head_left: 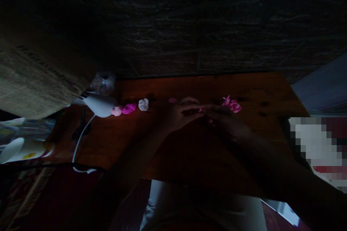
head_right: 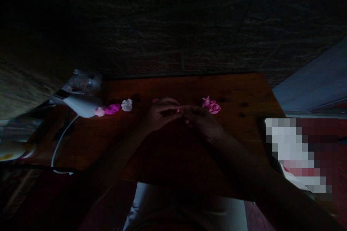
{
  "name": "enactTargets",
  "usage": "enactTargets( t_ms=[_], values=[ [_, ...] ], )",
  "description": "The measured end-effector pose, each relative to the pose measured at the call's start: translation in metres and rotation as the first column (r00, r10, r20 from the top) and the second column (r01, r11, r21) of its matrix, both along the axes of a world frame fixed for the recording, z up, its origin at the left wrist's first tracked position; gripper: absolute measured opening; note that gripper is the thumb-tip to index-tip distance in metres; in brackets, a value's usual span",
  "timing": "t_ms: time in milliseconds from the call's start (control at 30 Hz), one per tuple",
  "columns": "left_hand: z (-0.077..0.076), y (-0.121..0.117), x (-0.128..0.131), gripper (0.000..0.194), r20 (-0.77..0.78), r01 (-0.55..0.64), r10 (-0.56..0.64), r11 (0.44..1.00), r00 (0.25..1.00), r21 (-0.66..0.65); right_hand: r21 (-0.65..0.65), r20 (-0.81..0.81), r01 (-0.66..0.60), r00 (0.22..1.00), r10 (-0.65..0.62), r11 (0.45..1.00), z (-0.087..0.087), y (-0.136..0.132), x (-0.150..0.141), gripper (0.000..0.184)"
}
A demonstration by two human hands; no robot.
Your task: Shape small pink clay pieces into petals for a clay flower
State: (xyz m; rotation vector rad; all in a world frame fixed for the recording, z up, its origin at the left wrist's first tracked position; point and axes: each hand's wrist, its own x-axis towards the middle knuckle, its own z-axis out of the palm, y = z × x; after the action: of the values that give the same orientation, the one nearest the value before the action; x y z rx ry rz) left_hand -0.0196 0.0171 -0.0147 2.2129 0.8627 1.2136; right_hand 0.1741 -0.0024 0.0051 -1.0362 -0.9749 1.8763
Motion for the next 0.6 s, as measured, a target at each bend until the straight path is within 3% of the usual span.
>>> enactTargets(
  t_ms=[167,600],
  values=[
    [0.0015,-0.0006,0.0025,0.014,0.068,-0.006,0.007,1.0,0.998,-0.017,-0.029,0.018,0.024,1.0,-0.024,0.999,0.0008,-0.0004,-0.0007,0.029],
    [0.0077,-0.0058,-0.0026,0.014,-0.024,-0.19,0.188,0.972,0.982,-0.138,-0.025,0.076,0.02,0.997,-0.018,0.999,-0.0012,-0.0013,-0.0018,0.026]
  ],
)
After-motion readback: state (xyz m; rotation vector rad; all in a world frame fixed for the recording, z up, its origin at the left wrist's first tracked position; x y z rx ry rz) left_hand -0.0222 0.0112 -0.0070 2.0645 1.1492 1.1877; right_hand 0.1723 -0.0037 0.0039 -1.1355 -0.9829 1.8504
